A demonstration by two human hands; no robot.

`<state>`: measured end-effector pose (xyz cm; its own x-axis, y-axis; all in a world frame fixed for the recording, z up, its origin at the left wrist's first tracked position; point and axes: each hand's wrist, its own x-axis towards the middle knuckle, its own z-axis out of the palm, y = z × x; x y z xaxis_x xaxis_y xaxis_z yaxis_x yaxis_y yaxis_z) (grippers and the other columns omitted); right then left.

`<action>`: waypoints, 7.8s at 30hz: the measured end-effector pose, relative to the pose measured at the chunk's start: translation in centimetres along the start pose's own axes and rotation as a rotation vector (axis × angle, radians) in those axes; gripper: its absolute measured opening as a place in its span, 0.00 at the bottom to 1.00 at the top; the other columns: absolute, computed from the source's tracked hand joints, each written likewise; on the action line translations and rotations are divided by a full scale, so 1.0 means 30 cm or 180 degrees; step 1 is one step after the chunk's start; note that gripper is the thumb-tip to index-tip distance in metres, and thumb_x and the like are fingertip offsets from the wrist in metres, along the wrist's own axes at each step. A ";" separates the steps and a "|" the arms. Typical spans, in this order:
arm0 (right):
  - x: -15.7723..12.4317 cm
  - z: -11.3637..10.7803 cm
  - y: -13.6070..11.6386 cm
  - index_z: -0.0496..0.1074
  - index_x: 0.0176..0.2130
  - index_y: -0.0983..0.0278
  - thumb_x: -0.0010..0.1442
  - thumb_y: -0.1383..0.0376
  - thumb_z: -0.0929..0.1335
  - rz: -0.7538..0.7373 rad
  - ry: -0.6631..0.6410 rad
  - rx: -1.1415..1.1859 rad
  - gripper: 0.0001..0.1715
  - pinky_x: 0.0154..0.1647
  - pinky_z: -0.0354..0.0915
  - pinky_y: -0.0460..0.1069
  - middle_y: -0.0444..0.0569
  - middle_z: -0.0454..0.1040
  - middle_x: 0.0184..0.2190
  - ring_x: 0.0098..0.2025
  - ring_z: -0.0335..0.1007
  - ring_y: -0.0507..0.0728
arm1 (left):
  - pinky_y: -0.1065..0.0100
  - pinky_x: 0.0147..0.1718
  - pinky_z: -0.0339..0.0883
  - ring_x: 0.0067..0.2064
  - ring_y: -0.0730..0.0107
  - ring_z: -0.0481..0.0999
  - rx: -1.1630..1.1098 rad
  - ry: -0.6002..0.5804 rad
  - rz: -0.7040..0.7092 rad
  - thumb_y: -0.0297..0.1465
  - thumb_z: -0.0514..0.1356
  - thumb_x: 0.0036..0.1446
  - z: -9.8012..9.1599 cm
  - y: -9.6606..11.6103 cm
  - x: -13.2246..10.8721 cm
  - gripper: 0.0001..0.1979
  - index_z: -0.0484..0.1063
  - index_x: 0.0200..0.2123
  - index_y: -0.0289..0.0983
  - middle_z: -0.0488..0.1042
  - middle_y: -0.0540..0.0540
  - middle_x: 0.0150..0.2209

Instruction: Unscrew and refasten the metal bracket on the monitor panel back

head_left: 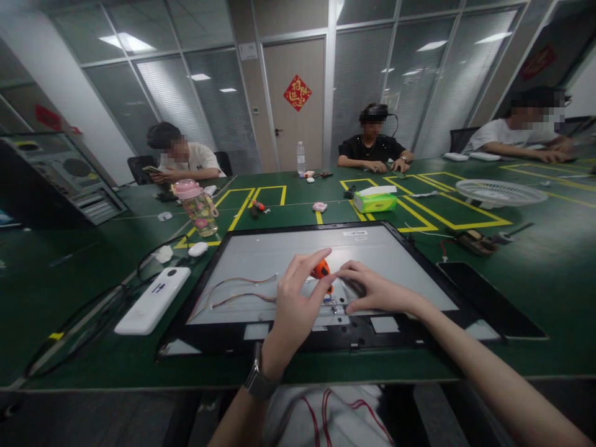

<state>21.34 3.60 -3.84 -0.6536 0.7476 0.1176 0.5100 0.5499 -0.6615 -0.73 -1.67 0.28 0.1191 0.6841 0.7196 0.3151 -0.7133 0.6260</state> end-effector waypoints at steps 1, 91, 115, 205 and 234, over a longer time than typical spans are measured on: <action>0.000 -0.001 -0.001 0.66 0.58 0.61 0.49 0.48 0.75 0.0008 -0.0008 0.0002 0.42 0.55 0.61 0.56 0.52 0.62 0.50 0.52 0.61 0.64 | 0.69 0.42 0.70 0.40 0.70 0.74 -0.0030 0.0032 -0.0062 0.28 0.60 0.60 -0.001 -0.004 -0.001 0.18 0.71 0.53 0.44 0.73 0.48 0.39; -0.003 -0.010 -0.014 0.66 0.58 0.63 0.50 0.48 0.74 0.0203 -0.0111 -0.0073 0.42 0.60 0.58 0.57 0.54 0.61 0.53 0.56 0.59 0.65 | 0.69 0.39 0.71 0.38 0.70 0.77 -0.1924 0.0625 -0.1063 0.34 0.63 0.57 -0.129 -0.117 0.001 0.14 0.75 0.46 0.39 0.76 0.46 0.39; -0.005 -0.011 -0.013 0.65 0.59 0.60 0.50 0.48 0.74 0.0222 -0.0130 -0.0062 0.42 0.59 0.59 0.58 0.53 0.61 0.53 0.56 0.60 0.65 | 0.71 0.39 0.69 0.38 0.71 0.73 -0.0975 0.0900 -0.0376 0.33 0.64 0.56 -0.124 -0.105 0.003 0.10 0.78 0.42 0.39 0.71 0.46 0.38; -0.004 -0.014 -0.025 0.65 0.59 0.61 0.50 0.48 0.74 0.0251 -0.0153 -0.0054 0.43 0.59 0.58 0.57 0.54 0.61 0.53 0.56 0.59 0.64 | 0.71 0.38 0.68 0.37 0.71 0.73 -0.1404 0.0893 -0.0439 0.34 0.64 0.56 -0.112 -0.099 -0.010 0.09 0.78 0.41 0.39 0.72 0.46 0.38; -0.005 -0.010 -0.016 0.65 0.59 0.61 0.49 0.48 0.74 0.0202 -0.0110 -0.0071 0.42 0.60 0.58 0.57 0.53 0.62 0.53 0.57 0.59 0.65 | 0.69 0.40 0.70 0.38 0.70 0.76 -0.1687 0.0780 -0.0652 0.33 0.62 0.59 -0.108 -0.103 -0.011 0.11 0.77 0.45 0.39 0.75 0.46 0.38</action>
<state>21.36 3.34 -3.30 -0.6383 0.7682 0.0501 0.5631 0.5103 -0.6501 -4.80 -0.18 -0.93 -0.1339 0.8051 0.5778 -0.2094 -0.5929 0.7776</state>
